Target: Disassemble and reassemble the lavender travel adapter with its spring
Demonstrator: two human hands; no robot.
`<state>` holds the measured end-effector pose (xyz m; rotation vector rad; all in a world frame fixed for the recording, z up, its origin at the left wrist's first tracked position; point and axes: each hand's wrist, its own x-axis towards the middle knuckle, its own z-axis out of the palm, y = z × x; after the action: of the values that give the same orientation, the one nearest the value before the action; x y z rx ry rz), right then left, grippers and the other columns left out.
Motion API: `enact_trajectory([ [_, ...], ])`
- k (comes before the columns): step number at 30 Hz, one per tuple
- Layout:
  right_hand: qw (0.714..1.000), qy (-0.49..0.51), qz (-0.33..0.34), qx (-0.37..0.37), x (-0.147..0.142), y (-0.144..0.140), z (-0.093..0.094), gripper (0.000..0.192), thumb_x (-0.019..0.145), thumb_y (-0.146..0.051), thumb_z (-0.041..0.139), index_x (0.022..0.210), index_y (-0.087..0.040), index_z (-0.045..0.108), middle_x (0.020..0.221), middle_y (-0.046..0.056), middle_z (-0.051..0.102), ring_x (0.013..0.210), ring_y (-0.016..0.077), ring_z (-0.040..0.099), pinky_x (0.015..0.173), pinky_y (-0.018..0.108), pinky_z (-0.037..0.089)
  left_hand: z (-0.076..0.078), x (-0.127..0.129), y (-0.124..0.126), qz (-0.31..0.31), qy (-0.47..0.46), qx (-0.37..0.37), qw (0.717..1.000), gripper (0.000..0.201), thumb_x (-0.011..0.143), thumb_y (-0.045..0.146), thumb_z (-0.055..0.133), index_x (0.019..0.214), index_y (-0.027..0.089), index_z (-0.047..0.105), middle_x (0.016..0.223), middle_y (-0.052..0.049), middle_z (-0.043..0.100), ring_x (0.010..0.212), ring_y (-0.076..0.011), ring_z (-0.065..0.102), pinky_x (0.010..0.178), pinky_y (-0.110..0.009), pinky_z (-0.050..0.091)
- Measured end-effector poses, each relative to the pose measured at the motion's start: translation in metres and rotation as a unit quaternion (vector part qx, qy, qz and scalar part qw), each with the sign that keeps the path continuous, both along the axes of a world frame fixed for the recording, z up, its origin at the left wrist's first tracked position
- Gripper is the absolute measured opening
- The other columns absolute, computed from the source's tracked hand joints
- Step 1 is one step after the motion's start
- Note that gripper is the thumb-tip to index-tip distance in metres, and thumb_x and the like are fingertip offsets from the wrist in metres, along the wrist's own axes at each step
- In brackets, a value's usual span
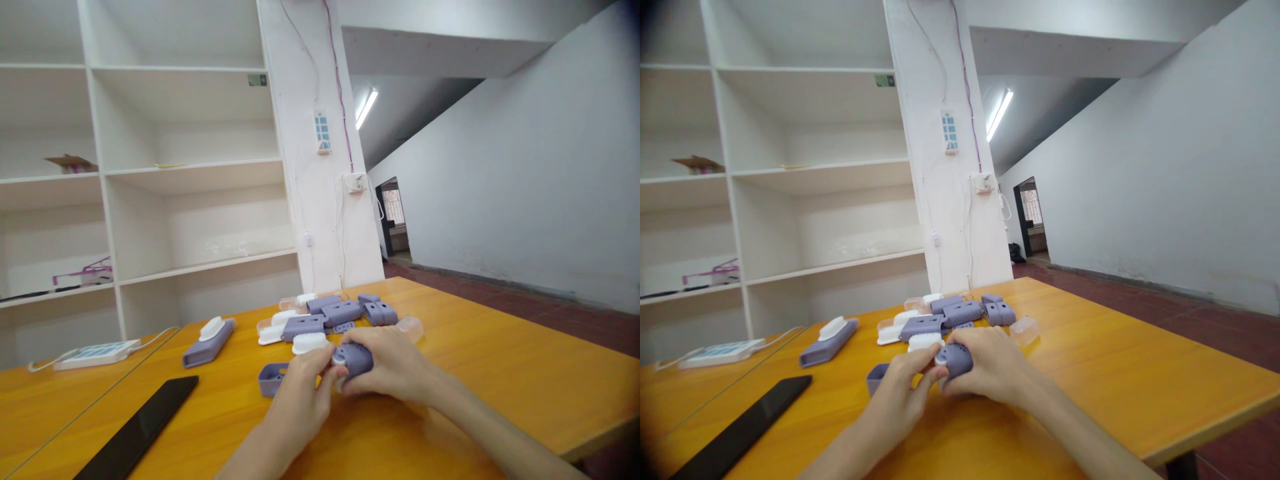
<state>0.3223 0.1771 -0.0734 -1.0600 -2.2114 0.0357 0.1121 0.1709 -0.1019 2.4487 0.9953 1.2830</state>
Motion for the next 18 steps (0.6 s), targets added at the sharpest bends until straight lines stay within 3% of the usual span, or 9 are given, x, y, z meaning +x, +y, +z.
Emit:
enact_trajectory([
  [9, 0.999, -0.031, 0.012, 0.009, 0.0032, 0.0024, -0.0039, 0.04, 0.065, -0.052, 0.088, 0.095, -0.029, 0.075, 0.089, -0.003, 0.078, 0.082, 0.0244, 0.07, 0.066, 0.028, 0.036, 0.0067, 0.0022, -0.0013, -0.033, 0.011, -0.055, 0.998, 0.011, 0.091, 0.016, 0.068, 0.088, 0.023, 0.077, 0.081, 0.002, 0.078, 0.079, -0.0177, 0.07, 0.074, -0.023, 0.046],
  [18, 0.998, -0.054, 0.035, 0.02, 0.0, -0.0014, -0.0009, 0.03, 0.07, -0.048, 0.087, 0.088, -0.028, 0.074, 0.089, -0.004, 0.079, 0.082, 0.0227, 0.07, 0.064, 0.027, 0.032, 0.0016, 0.0007, 0.0025, -0.013, -0.047, -0.08, 0.996, 0.017, 0.089, 0.033, 0.072, 0.081, 0.019, 0.078, 0.08, -0.002, 0.08, 0.075, -0.02, 0.072, 0.073, -0.026, 0.051],
])
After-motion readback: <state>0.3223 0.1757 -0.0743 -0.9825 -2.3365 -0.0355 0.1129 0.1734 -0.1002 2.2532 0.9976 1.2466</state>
